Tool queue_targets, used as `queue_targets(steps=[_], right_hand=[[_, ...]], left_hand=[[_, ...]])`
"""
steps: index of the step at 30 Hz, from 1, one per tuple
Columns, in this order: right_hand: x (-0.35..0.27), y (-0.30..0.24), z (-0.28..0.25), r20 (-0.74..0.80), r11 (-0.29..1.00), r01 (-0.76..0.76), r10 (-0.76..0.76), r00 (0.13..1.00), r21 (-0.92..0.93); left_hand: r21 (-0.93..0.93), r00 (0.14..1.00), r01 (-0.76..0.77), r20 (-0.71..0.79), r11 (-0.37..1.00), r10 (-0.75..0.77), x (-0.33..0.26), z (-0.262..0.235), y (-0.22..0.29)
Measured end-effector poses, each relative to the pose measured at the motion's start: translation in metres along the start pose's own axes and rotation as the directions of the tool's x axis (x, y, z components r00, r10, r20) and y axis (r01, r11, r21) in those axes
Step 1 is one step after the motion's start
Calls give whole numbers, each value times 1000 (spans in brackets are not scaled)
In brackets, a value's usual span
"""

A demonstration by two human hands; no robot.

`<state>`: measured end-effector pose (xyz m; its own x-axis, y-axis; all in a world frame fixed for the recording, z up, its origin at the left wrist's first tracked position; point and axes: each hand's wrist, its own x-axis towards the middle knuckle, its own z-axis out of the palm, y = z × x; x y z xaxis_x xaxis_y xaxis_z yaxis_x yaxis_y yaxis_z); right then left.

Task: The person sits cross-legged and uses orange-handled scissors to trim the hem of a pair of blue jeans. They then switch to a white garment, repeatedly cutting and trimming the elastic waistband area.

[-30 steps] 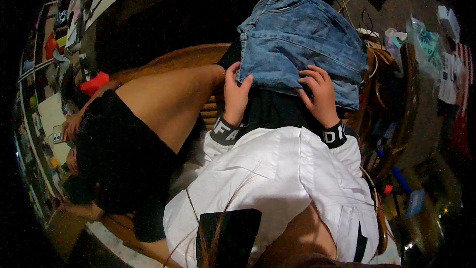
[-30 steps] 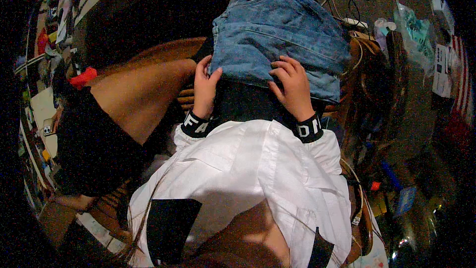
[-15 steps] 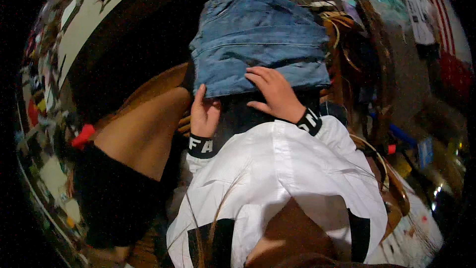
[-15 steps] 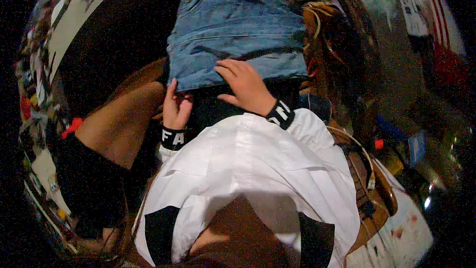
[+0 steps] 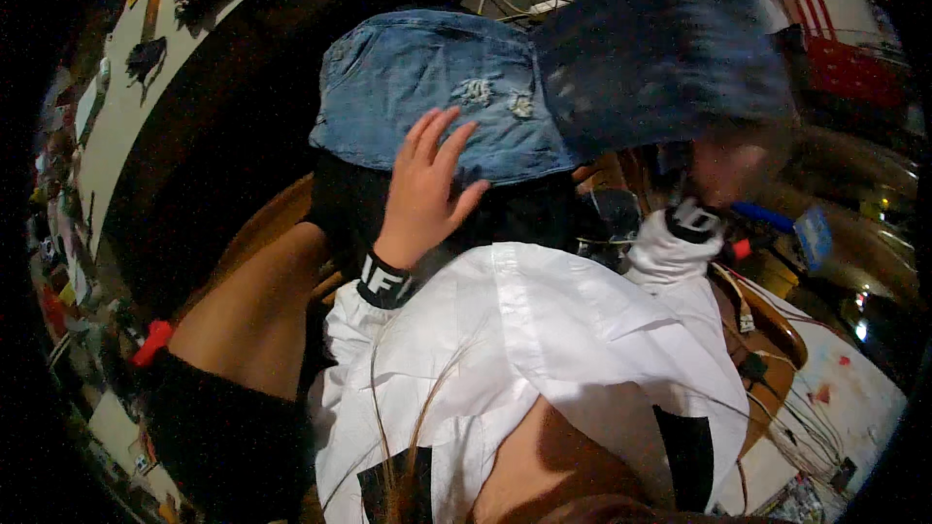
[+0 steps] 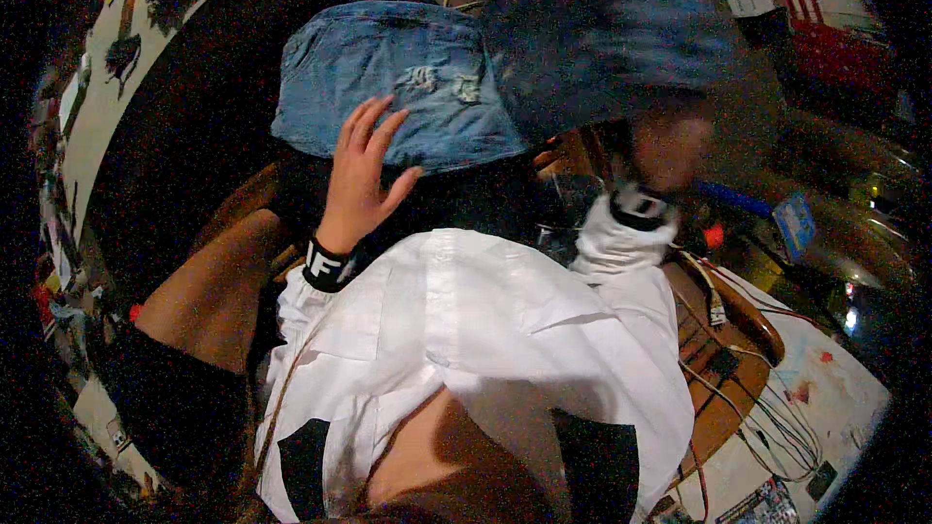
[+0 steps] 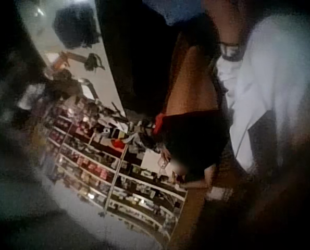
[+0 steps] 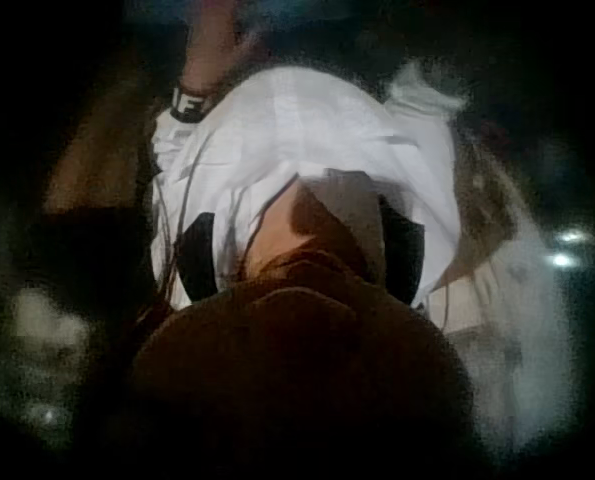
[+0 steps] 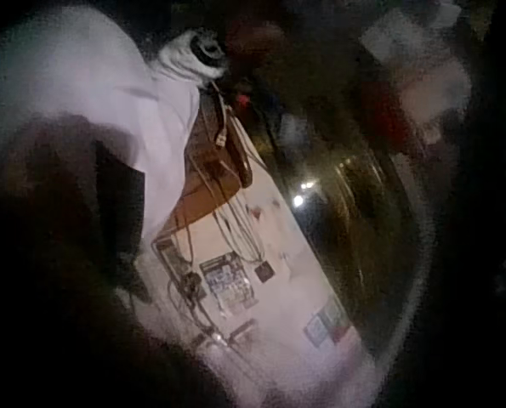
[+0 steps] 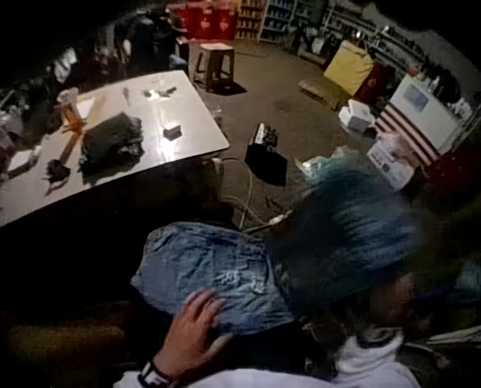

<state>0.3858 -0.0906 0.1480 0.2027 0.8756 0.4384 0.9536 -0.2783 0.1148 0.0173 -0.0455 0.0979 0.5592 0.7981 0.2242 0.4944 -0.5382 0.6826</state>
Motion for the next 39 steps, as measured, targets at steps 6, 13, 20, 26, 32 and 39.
queue_targets(steps=[6, 13, 20, 26, 32, 39], right_hand=[[14, 133, -52, -316, 859, -389, 490, 812, 332], [-3, 197, -30, -20, 749, -602, 631, 776, 277], [2, 213, -57, -213, 856, -511, 487, 847, -78], [-5, 288, -80, -382, 853, -499, 414, 826, -155], [10, 255, -65, -360, 896, -440, 389, 848, -66], [10, 240, -64, -401, 957, -267, 289, 869, 112]], left_hand=[[97, 988, 85, 123, 992, -97, -20, 27, -36], [52, 991, 57, 118, 997, -63, -23, 26, -43], [-63, 899, 298, -318, 952, -303, -66, 8, -76], [-818, 485, 420, -163, 392, -859, -103, 35, -138], [-976, 642, -174, -13, -129, -766, -81, 29, -171], [-978, 572, -202, -156, 46, -805, -8, 32, -206]])
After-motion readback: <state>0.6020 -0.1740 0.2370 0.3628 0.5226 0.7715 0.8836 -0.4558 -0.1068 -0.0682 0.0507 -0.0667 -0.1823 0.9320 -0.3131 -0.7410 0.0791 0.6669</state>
